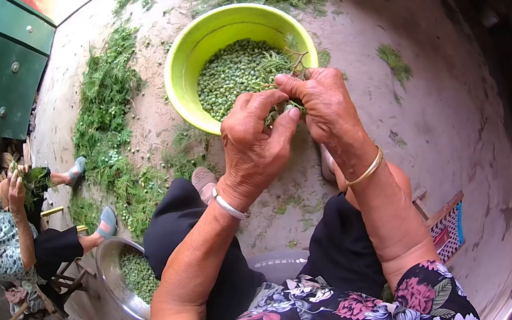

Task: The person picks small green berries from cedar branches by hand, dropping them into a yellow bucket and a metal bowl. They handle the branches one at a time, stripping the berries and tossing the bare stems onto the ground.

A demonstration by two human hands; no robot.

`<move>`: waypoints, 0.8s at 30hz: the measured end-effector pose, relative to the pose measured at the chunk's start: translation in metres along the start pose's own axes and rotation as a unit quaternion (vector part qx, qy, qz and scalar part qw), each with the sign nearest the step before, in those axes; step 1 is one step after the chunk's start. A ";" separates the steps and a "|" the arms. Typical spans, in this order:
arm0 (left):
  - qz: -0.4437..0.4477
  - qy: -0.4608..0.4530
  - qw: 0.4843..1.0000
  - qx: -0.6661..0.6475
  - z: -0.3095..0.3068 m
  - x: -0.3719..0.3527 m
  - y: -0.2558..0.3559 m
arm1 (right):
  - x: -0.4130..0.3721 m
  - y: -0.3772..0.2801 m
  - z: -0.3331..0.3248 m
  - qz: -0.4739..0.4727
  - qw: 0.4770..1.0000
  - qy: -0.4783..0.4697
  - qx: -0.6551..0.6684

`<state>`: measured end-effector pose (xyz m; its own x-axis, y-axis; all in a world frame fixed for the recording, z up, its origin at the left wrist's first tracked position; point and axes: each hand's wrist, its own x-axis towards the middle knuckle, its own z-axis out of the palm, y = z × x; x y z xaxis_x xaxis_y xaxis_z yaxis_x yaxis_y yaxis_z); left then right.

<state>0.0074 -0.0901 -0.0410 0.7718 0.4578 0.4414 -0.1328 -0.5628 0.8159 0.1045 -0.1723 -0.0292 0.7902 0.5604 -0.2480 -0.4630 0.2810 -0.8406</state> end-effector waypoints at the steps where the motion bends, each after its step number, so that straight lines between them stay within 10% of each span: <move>1: -0.038 0.006 0.999 -0.028 0.000 0.000 0.000 | 0.001 0.001 -0.001 0.000 1.000 0.001 0.000; 5: -0.215 -0.029 0.969 -0.117 -0.008 0.002 0.013 | 0.001 0.000 -0.004 -0.009 0.999 0.018 -0.029; 8: -0.165 -0.026 0.985 -0.053 -0.006 0.001 0.015 | 0.002 -0.001 -0.006 -0.021 0.998 0.029 -0.053; 10: 0.081 0.006 0.996 0.044 0.000 -0.002 0.012 | 0.003 0.001 -0.008 -0.032 0.997 0.035 -0.064; 15: 0.101 -0.028 0.994 0.042 -0.008 -0.013 0.032 | 0.014 -0.008 -0.022 -0.049 0.993 0.106 -0.022; 19: -0.372 -0.099 0.816 -0.430 -0.022 -0.019 0.027 | 0.020 -0.016 -0.035 0.003 0.989 0.120 0.082; 22: -0.438 -0.077 0.674 -0.590 -0.029 -0.010 0.008 | 0.017 -0.014 -0.037 0.066 0.989 0.082 0.102; 24: -0.442 -0.059 0.708 -0.547 -0.023 -0.008 0.008 | 0.016 -0.011 -0.034 0.096 0.987 0.057 0.116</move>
<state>-0.0144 -0.0819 -0.0296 0.8918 0.2019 -0.4048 0.0818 0.8081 0.5833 0.1363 -0.1928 -0.0400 0.7124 0.5330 -0.4565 -0.6781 0.3552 -0.6435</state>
